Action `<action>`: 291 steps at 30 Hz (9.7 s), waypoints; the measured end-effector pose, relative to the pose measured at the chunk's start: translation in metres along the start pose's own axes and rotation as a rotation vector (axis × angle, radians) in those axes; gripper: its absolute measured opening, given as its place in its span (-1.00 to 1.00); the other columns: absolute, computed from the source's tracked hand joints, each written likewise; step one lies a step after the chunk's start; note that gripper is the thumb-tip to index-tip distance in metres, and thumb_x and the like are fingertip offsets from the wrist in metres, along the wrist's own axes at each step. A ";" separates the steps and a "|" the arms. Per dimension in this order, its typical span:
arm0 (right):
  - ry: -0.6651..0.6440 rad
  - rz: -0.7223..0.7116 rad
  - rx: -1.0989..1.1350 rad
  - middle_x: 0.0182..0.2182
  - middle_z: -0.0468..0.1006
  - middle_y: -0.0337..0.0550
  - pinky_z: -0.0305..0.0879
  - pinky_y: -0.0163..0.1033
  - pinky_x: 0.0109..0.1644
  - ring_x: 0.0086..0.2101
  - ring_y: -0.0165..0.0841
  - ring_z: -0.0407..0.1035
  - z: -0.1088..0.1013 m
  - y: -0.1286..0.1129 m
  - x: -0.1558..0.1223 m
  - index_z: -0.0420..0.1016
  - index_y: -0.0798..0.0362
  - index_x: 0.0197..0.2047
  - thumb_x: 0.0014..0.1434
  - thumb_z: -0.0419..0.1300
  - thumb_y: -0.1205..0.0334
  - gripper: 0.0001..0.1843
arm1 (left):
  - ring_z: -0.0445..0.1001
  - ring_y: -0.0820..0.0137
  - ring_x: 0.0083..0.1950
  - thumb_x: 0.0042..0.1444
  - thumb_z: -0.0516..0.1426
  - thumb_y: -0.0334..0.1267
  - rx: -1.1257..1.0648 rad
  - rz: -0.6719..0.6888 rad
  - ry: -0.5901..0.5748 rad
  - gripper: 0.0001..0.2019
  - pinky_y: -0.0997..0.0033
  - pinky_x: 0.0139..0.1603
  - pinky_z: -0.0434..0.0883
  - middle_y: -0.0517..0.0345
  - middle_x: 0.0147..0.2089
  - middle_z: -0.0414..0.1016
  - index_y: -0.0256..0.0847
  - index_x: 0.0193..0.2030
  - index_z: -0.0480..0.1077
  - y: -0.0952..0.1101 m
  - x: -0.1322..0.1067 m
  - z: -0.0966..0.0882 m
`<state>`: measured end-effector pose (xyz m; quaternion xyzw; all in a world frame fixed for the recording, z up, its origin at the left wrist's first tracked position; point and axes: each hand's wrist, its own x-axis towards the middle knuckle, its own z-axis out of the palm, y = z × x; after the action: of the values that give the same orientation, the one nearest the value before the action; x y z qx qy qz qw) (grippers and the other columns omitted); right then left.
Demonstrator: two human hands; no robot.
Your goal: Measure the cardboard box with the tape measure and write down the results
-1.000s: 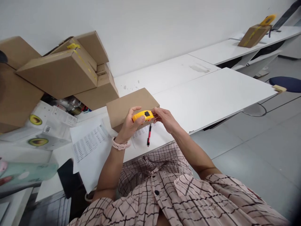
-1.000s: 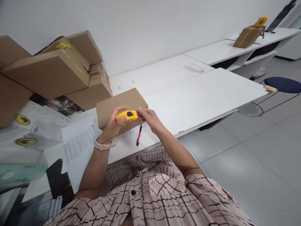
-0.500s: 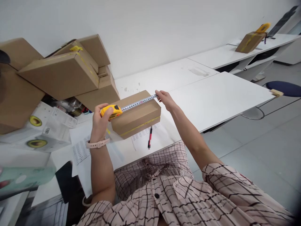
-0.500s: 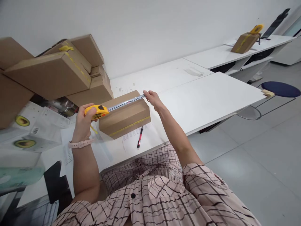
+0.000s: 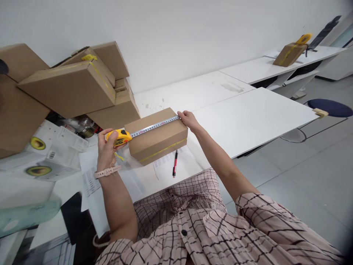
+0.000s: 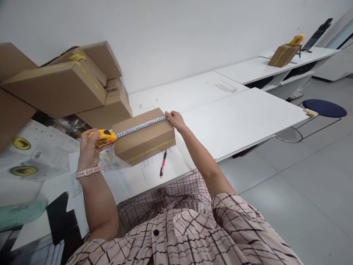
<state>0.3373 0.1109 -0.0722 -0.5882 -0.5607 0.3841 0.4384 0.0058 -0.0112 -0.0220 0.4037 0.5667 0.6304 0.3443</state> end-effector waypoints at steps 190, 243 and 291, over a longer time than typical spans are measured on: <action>0.109 -0.758 -0.897 -0.01 0.47 -0.01 0.04 0.06 0.04 -0.02 -0.02 0.15 -0.025 -0.040 0.024 0.37 -0.31 0.36 0.40 -0.02 0.15 -0.49 | 0.59 0.36 -0.25 -0.10 0.45 0.08 -0.319 -0.282 -0.550 -0.31 0.27 -0.18 0.58 0.10 -0.09 0.54 -0.16 0.08 0.33 -0.056 -0.125 0.148; 0.437 -0.586 -0.478 0.16 0.33 0.14 0.14 0.38 0.29 0.28 0.08 0.11 -0.016 0.023 -0.062 0.43 -0.07 0.15 0.35 0.09 -0.07 -0.59 | 0.65 0.18 -0.02 -0.06 0.39 0.09 -0.290 0.198 -0.220 -0.38 0.20 -0.02 0.55 0.10 -0.02 0.56 0.01 0.10 0.30 -0.079 -0.068 0.070; -0.295 -0.074 -0.632 -0.20 0.68 0.03 0.37 -0.16 -0.11 -0.22 -0.20 0.56 -0.013 0.074 -0.146 0.53 0.11 0.05 0.31 -0.03 0.36 -0.62 | 0.35 -0.05 0.33 0.11 0.25 -0.23 0.670 0.836 -0.319 -0.61 -0.22 0.41 0.20 -0.15 0.24 0.46 -0.19 0.09 0.45 -0.047 0.002 0.150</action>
<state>0.3620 -0.0343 -0.1439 -0.6123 -0.7301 0.2562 0.1627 0.1390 0.0614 -0.0637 0.7718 0.4687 0.4297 -0.0007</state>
